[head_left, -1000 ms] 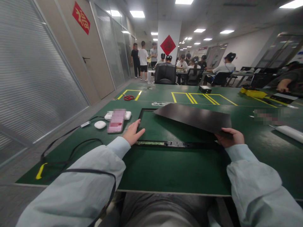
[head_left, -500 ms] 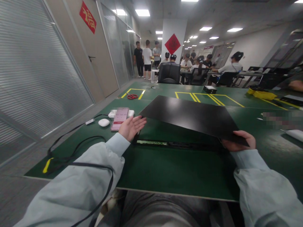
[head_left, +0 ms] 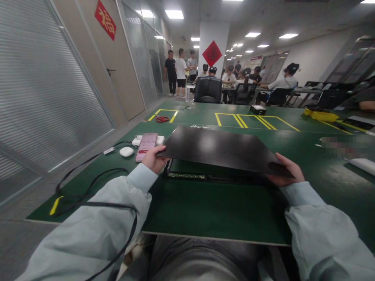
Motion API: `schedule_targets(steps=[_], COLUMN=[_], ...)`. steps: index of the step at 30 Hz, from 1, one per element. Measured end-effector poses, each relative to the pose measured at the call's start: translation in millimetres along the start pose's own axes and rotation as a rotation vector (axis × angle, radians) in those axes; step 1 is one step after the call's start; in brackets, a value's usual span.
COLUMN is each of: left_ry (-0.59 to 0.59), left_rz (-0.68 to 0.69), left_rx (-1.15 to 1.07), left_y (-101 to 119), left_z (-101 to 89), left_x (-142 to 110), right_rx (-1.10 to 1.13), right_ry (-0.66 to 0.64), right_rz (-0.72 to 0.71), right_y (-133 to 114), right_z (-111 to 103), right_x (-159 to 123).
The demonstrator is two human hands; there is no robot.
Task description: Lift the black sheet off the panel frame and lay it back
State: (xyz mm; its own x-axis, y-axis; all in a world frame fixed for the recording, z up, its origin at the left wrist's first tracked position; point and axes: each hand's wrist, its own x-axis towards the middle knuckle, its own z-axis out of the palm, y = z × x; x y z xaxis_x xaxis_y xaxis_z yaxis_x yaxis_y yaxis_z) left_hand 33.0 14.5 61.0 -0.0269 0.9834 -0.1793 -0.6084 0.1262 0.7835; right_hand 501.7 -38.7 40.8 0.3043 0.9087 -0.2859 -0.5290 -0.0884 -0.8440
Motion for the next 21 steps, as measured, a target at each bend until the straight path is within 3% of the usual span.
schedule_targets(steps=[3, 6, 13, 21], left_ry=[-0.002, -0.039, -0.114, -0.133], left_rz=[0.056, 0.083, 0.091, 0.084], left_rx=[0.043, 0.105, 0.175, 0.182], left_y=[1, 0, -5, -14], left_z=[1.4, 2.8, 0.1, -2.4], left_x=[-1, -2, -1, 0], right_rx=[-0.02, -0.095, -0.081, -0.113], right_ry=[-0.031, 0.026, 0.155, 0.192], right_rz=[0.046, 0.039, -0.156, -0.289], right_y=[-4, -5, 1, 7], right_z=[-3, -9, -17, -21], right_x=[6, 14, 27, 27])
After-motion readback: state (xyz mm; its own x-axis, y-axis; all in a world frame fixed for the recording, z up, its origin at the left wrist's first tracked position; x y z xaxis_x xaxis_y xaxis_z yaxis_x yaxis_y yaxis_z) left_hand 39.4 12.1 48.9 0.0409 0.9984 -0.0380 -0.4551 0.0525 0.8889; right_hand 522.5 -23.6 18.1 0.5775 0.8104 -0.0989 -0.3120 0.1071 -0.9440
